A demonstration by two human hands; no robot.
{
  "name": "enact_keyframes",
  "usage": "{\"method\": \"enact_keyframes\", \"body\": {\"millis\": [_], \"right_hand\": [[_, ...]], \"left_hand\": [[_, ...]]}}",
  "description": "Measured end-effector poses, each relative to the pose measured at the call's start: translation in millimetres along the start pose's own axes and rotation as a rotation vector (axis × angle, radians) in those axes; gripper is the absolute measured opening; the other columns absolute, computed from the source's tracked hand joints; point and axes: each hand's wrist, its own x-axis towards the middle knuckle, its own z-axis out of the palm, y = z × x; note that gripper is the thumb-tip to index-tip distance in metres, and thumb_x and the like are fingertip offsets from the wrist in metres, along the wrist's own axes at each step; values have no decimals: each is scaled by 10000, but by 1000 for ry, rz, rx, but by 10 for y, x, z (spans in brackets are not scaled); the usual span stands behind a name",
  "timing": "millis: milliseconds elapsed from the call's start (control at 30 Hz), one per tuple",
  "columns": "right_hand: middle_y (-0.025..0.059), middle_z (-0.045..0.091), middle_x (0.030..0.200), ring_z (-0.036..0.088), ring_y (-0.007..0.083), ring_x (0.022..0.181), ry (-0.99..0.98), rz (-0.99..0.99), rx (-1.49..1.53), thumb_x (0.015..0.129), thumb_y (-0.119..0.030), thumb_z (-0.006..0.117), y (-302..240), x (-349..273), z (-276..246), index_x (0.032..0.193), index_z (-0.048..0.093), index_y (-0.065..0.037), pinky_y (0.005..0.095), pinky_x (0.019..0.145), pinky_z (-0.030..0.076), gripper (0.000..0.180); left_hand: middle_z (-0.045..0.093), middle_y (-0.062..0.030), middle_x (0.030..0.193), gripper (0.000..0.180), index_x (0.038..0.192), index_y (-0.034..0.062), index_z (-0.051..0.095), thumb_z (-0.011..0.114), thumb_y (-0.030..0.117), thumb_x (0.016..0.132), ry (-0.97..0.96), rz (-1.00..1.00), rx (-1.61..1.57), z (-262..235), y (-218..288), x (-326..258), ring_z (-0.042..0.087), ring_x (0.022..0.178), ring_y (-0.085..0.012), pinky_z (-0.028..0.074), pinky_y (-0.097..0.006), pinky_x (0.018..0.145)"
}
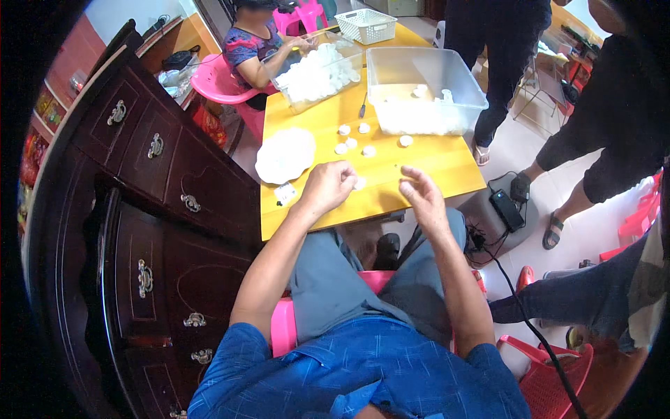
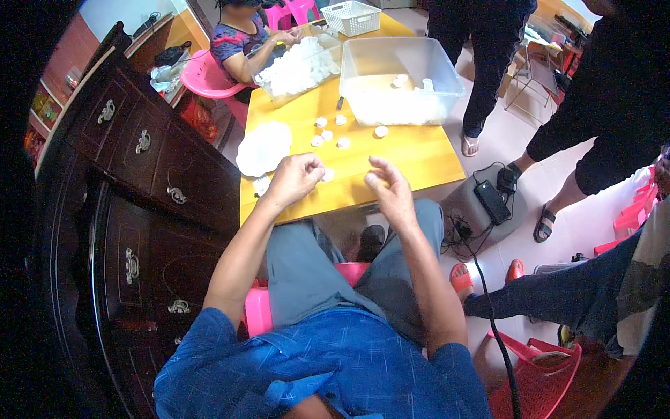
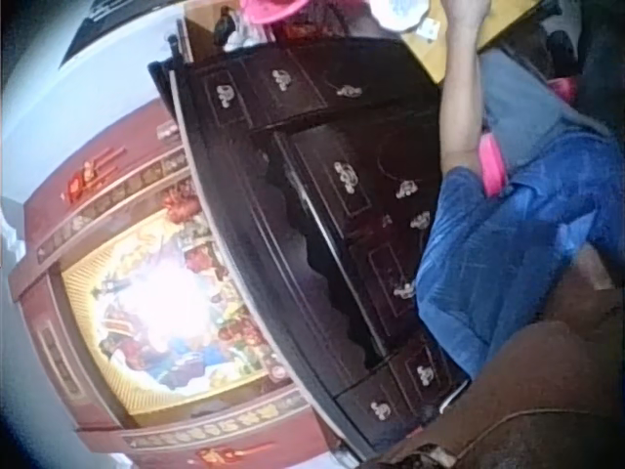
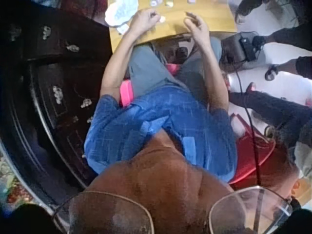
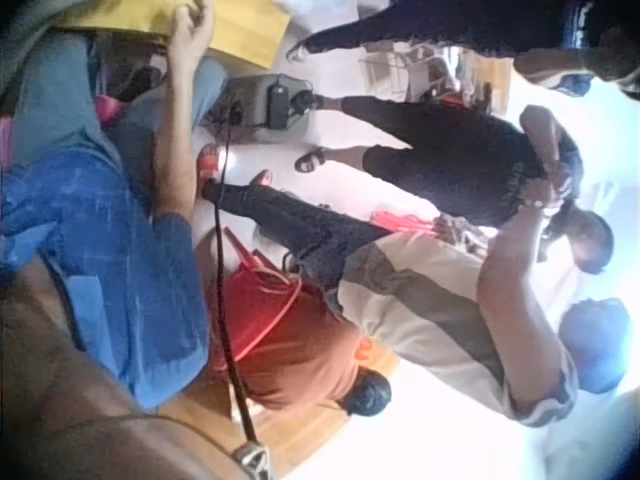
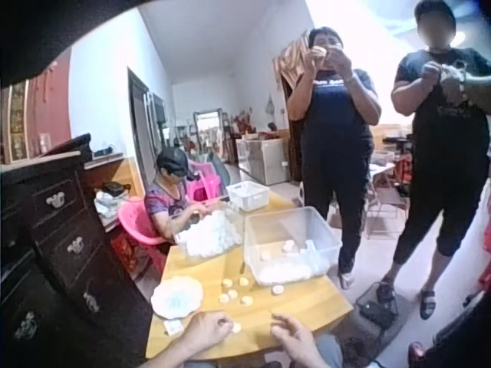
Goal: Assembling small white plastic components by hand at a workbench.
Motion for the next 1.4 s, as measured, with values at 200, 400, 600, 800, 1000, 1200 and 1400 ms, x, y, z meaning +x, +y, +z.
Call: {"method": "enact_keyframes", "body": {"millis": [200,400,600,800,1000,1200,1400], "right_hand": [[176,643,1171,606,377,1096,143,-392,-667,845,-37,628,-44,683,-200,1094,670,-62,405,922,511,253],[163,616,1241,584,375,1117,36,-536,-1074,816,-29,580,373,1199,-223,1133,676,-89,438,960,489,336],[146,598,1207,592,359,1094,-56,-409,-1203,835,-51,579,465,1329,-244,1174,656,-116,435,918,517,354],[161,629,1041,617,377,997,-11,-374,-1170,900,-112,555,488,1366,-237,1101,629,-126,481,818,526,215],[194,657,1019,634,416,927,54,-253,-1127,911,-138,579,291,1218,-246,1084,630,-97,482,797,525,185],[60,677,965,646,114,774,117,31,-222,959,-169,594,-16,795,-265,1154,626,-57,244,676,510,227],[67,644,1005,649,145,796,69,198,299,986,-110,566,-159,188,-388,1133,554,-47,247,685,527,160]], "left_hand": [[701,-193,808,124,831,53,699,643,163,827,-23,-32,527,143,-328,423,686,788,-381,545,-494,725],[702,-199,849,148,903,40,700,662,158,823,190,-26,395,272,-524,676,685,824,-385,548,-480,760],[711,-190,836,170,957,28,708,680,113,813,215,-10,263,316,-584,274,707,798,-332,555,-422,737],[676,-165,926,145,948,44,681,638,126,837,181,9,244,381,-659,-51,662,866,-363,536,-467,771],[651,-192,1063,256,1091,28,659,617,92,846,87,70,432,400,-591,206,623,1004,-385,511,-477,866],[485,-262,1348,558,1361,-35,442,602,99,844,66,61,454,406,-768,498,534,1173,-436,453,-496,991],[594,-218,1220,440,1269,1,566,630,106,847,120,45,308,552,-457,329,589,1109,-397,490,-458,948]]}}
